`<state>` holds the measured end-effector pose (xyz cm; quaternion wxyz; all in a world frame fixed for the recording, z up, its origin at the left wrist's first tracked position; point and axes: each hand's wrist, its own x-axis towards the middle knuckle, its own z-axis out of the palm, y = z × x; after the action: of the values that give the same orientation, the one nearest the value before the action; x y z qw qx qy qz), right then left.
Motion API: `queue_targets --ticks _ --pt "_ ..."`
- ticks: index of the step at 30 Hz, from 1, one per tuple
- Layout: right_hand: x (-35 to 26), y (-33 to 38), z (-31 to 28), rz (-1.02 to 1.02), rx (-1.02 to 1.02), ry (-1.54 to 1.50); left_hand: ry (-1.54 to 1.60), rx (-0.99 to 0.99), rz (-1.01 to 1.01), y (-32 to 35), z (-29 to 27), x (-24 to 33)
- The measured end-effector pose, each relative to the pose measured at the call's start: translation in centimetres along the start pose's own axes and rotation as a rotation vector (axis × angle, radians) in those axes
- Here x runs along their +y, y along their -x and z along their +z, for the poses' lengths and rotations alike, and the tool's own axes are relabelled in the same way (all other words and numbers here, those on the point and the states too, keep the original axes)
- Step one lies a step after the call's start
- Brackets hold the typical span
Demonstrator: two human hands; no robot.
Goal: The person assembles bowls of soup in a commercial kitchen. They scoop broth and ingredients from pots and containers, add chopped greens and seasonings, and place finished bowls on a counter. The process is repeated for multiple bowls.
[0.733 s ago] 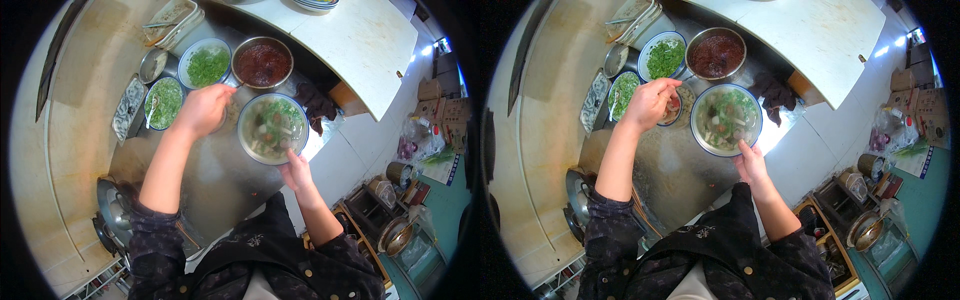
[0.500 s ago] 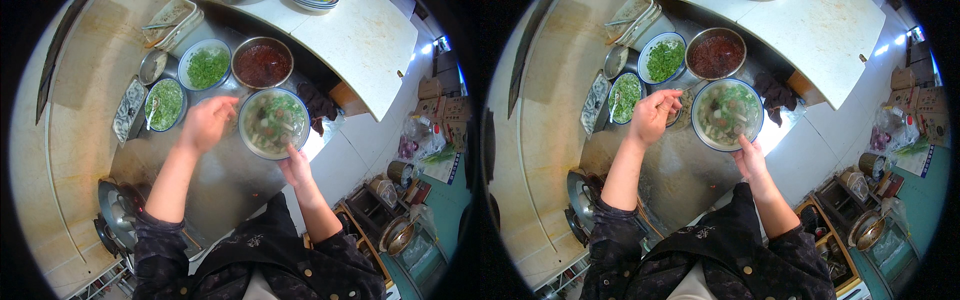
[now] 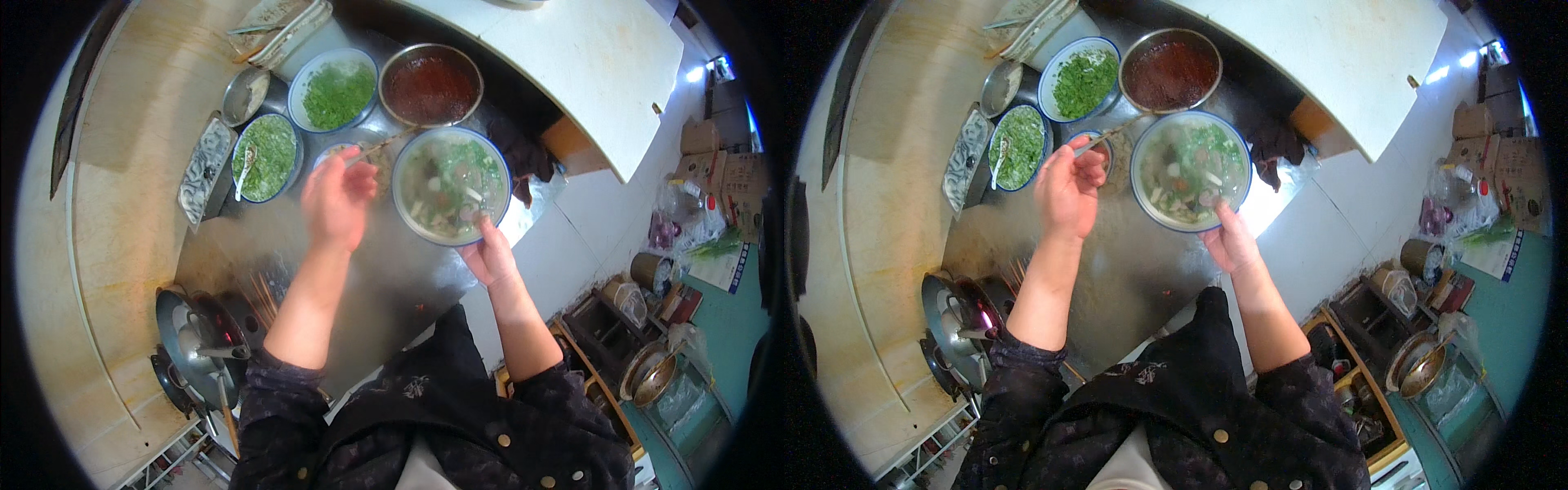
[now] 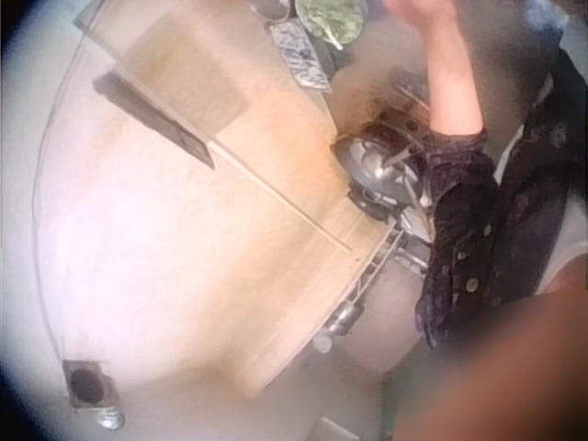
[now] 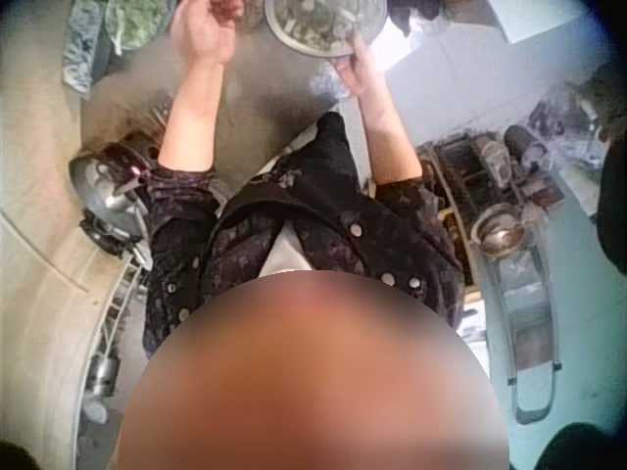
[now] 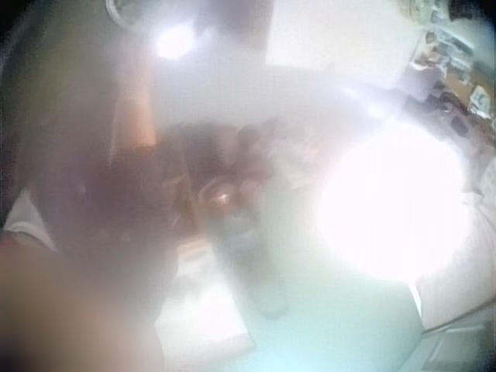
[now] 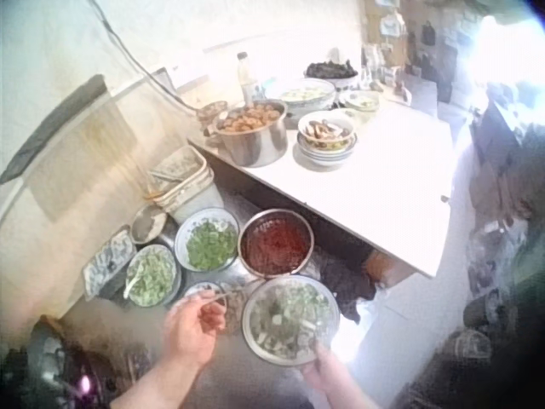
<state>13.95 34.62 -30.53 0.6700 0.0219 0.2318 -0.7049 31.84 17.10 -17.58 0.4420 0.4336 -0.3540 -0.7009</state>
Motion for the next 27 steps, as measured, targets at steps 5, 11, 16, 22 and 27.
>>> queue_targets --ticks 5,11,16,22,27 --pt "0.2 -0.1 -1.0 0.003 -0.015 -0.046 -0.286 -0.121 0.046 5.8 -1.5 1.5" --pt "0.7 -0.4 -1.6 -0.020 -0.012 -0.057 -0.701 -0.294 0.059 10.4 -2.2 0.6" --pt "0.7 -0.3 -1.1 -0.047 0.016 -0.065 -0.835 -0.317 0.263 10.1 -2.3 -0.7" --pt "0.3 0.1 0.6 -0.069 0.076 -0.053 -1.036 -0.396 0.609 8.5 -2.2 -1.2" --pt "0.3 0.6 0.8 -0.056 0.140 -0.016 -0.964 -0.319 0.629 8.4 -2.1 -2.0"
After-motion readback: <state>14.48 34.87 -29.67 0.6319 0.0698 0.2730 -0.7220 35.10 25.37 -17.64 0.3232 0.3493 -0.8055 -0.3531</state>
